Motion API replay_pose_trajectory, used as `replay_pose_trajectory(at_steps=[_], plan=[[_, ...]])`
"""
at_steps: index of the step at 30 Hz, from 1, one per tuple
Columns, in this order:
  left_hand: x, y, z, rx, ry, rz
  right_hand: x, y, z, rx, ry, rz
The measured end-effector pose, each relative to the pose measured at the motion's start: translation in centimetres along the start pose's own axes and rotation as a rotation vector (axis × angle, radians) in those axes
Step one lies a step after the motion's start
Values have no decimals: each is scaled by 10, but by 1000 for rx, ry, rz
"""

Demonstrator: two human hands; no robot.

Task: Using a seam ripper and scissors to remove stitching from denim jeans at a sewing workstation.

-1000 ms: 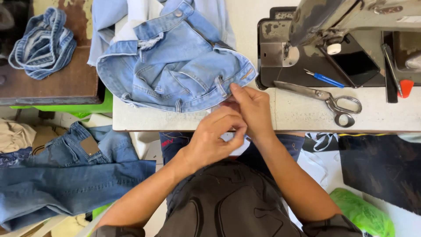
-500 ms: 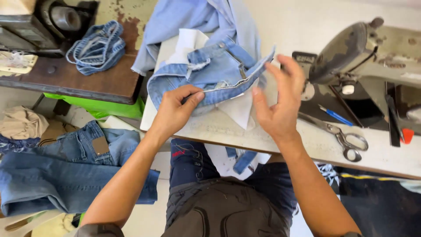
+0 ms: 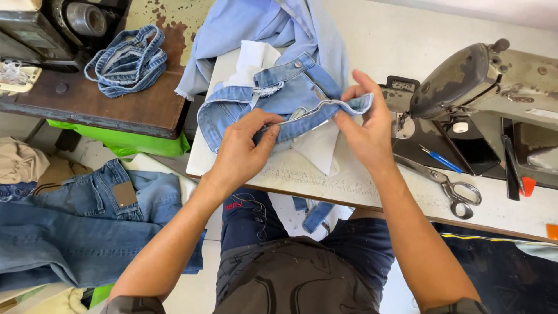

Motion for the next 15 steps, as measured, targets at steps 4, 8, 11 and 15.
replay_pose_trajectory(at_steps=[4, 8, 11, 15], plan=[[11, 16, -8, 154, 51, -68, 6, 11, -10, 98, 28, -27], [25, 42, -18, 321, 64, -136, 11, -9, -20, 41, -24, -49], [38, 26, -23, 377, 91, -218, 15, 4, -16, 310, -66, -111], [42, 8, -29, 471, 83, -347, 21, 17, -4, 440, -57, -269]])
Point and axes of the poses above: each hand's wrist, its own z-axis away from the middle knuckle, its own x-axis out of the palm, y = z × x, the point moved 8 cm from there along -z, towards the middle knuckle, and after that the axes turned 14 degrees about y, right-handed, at the moved point
